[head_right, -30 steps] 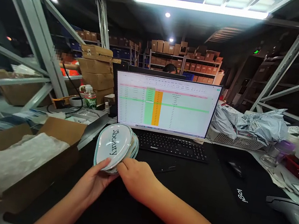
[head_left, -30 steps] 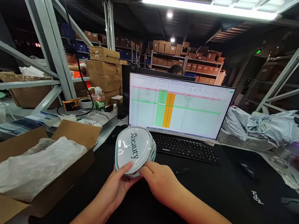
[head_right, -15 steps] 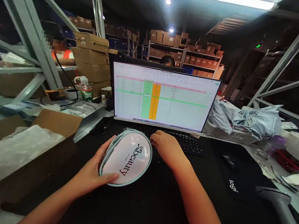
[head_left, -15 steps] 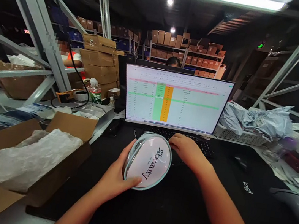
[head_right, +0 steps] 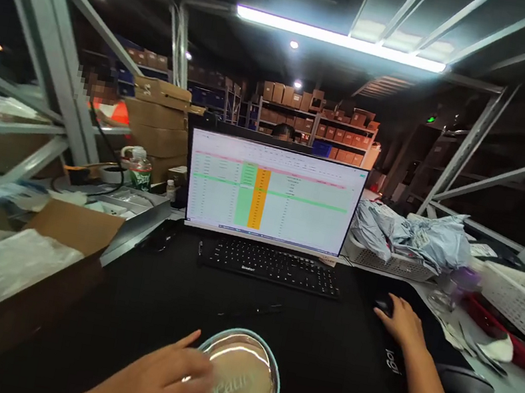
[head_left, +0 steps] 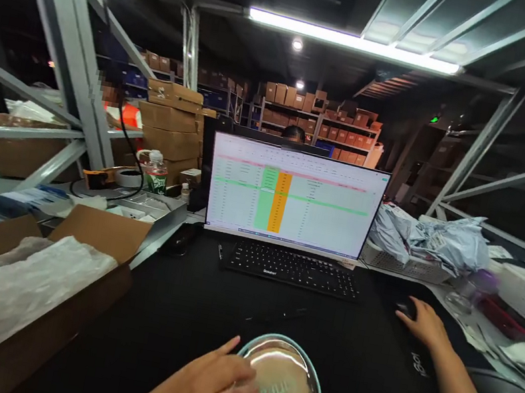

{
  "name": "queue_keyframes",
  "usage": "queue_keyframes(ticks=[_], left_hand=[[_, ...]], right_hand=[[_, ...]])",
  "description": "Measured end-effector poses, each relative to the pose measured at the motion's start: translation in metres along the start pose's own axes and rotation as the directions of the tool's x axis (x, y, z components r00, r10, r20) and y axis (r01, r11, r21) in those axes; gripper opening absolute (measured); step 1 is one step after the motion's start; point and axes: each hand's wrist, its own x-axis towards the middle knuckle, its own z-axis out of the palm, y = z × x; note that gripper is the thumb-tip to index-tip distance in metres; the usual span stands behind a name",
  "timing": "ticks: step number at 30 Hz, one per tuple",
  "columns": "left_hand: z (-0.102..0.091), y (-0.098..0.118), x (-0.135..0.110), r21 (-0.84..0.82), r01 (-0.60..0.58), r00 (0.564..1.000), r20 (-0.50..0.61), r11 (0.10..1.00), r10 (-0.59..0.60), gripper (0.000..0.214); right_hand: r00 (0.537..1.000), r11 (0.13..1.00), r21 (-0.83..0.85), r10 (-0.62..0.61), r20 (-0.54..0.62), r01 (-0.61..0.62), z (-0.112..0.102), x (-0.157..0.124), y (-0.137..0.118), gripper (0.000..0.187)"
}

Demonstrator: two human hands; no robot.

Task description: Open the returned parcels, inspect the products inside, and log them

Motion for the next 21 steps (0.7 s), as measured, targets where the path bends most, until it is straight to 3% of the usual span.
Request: queue_keyframes(ticks=[3,6,9,12,15,21], left_hand=[[-0.01,-0.025,0.011,-0.045,0.255,0.964,0.088,0.966,-0.251,0.067],[-0.007,-0.067,0.034,0.039,0.531,0.845,0.052,0.846,-0.533,0.042],[0.015,-0.113,0.056,0.142,0.704,0.703,0.001,0.696,-0.711,0.035],[0.042,-0.146,0.073,0.231,0.772,0.613,-0.023,0.593,-0.79,0.045],[0.062,-0.159,0.085,0.305,0.788,0.572,-0.042,0.535,-0.819,0.054],[0.083,-0.16,0.094,0.4,0.768,0.569,-0.068,0.5,-0.819,0.058]], right_hand=[[0.999,1.0,0.023,-0.012,-0.05,0.014,0.032,0.005,0.04,0.066],[0.99,0.995,0.075,-0.052,-0.132,0.063,0.069,0.023,0.07,0.068],[0.983,0.992,0.101,-0.062,-0.17,0.08,0.095,0.039,0.092,0.064],[0.98,0.992,0.106,-0.041,-0.193,0.062,0.106,0.043,0.103,0.056],[0.973,0.993,0.106,-0.024,-0.23,0.049,0.108,0.04,0.104,0.052],[0.971,0.993,0.096,-0.047,-0.234,0.071,0.107,0.039,0.096,0.05]])
